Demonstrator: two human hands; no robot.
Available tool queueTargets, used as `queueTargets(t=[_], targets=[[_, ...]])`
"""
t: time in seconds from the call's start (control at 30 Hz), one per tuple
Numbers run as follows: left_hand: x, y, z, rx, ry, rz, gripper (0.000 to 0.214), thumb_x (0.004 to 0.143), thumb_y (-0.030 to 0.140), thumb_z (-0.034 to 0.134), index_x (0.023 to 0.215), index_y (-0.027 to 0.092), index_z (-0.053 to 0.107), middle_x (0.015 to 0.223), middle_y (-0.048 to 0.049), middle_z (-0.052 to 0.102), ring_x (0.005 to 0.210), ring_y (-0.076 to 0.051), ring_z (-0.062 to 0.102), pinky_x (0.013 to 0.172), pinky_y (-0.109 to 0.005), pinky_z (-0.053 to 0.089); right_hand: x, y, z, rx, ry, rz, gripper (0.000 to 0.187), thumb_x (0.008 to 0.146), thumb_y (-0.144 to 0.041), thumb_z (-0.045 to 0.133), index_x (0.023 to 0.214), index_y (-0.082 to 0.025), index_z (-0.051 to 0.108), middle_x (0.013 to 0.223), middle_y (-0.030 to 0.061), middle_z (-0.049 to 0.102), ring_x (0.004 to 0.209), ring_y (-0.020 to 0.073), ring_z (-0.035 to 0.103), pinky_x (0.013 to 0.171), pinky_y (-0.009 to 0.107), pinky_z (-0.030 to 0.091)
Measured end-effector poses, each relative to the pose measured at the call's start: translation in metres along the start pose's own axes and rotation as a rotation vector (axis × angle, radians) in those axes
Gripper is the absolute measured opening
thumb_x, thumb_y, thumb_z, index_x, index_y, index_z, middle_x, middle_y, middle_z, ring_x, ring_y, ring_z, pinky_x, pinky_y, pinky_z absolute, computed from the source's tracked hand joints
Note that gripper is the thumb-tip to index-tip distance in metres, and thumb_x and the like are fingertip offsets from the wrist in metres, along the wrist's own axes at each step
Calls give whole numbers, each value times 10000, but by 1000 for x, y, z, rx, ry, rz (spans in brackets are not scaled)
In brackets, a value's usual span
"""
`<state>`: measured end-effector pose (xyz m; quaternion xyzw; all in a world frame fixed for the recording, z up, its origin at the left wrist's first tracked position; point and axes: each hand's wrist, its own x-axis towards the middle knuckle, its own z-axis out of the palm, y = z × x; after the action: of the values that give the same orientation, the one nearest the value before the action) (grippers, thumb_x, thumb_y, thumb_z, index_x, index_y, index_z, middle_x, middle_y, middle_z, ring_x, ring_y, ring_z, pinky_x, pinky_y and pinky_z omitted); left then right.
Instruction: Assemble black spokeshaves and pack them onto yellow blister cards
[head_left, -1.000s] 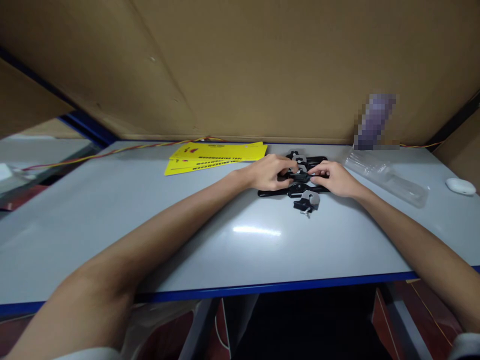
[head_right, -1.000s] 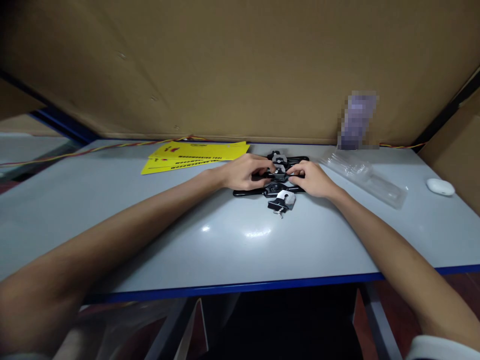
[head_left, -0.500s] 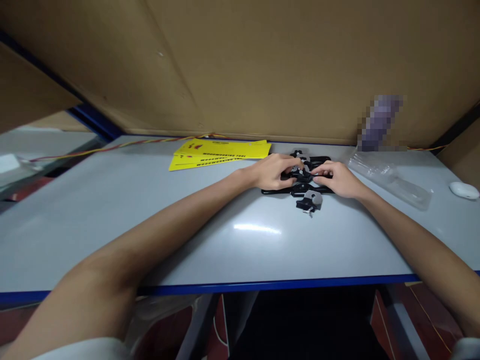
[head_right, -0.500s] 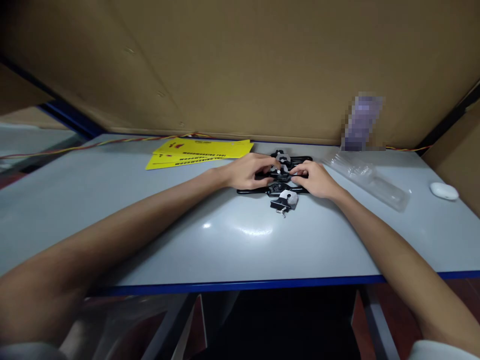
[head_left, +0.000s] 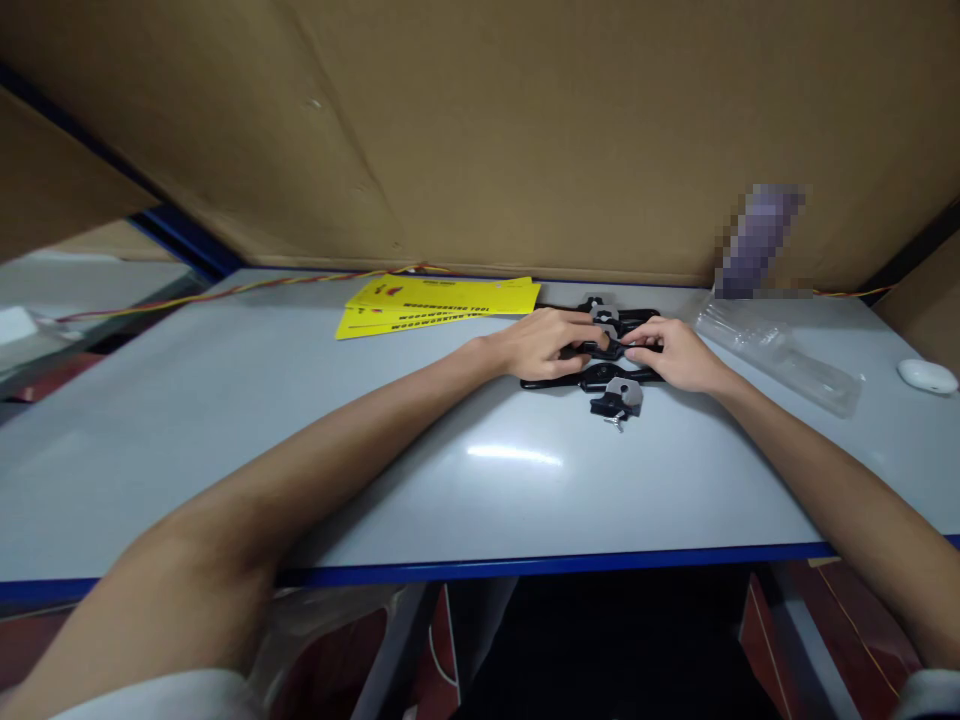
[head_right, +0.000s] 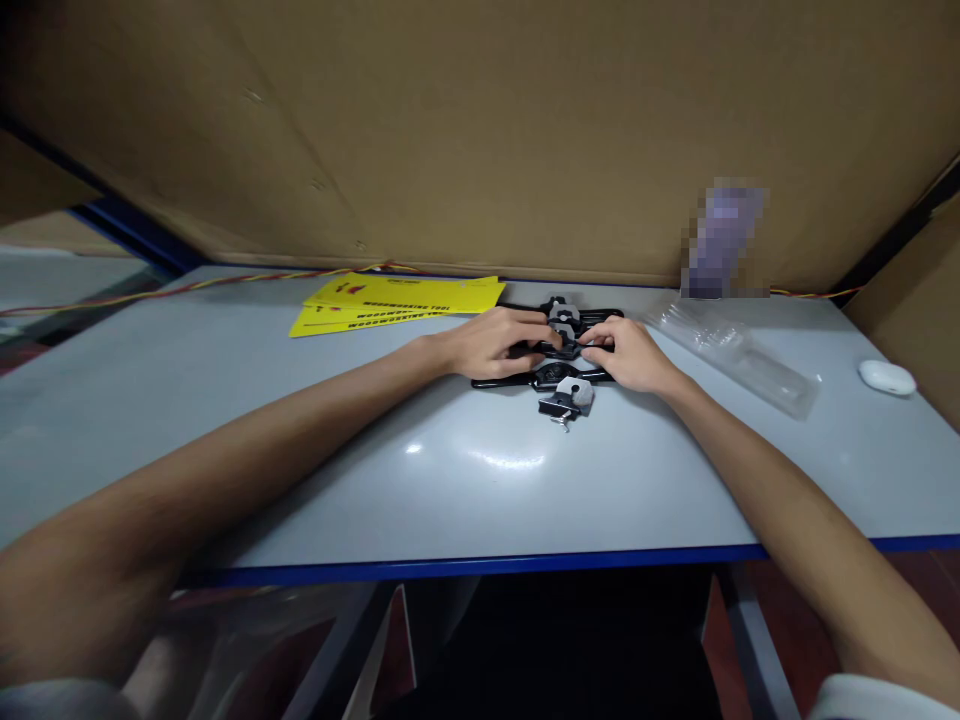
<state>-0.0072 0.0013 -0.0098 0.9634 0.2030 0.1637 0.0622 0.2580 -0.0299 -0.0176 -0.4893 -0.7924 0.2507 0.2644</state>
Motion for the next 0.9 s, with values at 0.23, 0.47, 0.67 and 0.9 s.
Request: queueTargets(t=[0.23,0.47,0.67,0.9], targets=[[0,-1,1,3,-20,2,345,883,296,482,1127,195,703,1005,-84,712,786,-201,633,694,-303,473,1,7,-2,63,-26,-18,235,876,-242,719,1057,-241,868,1028,86,721,888,231,649,889,434,533],[1,-1,1,-9,29,-38,471,836,274,468,1239,147,677,885,-65,701,707,-200,605,666,-308,462,1,5,-5,108,-50,-16,240,870,-205,710,1040,-228,879,996,75,705,862,214,643,871,405,516],[1,-1,3,-52,60,-87,400,824,295,492,1149,144,671,704,9,589,591,-167,517,608,-292,410,1,4,-3,94,-42,-15,239,882,-204,701,1040,-239,875,1024,77,714,852,209,630,883,422,517],[8,0,3,-67,41,-227,256,969,409,529,918,184,640,692,-7,597,583,-150,486,611,-287,368,3,5,-4,68,-43,-6,246,883,-205,694,1043,-256,874,1048,77,733,887,227,653,904,436,519]])
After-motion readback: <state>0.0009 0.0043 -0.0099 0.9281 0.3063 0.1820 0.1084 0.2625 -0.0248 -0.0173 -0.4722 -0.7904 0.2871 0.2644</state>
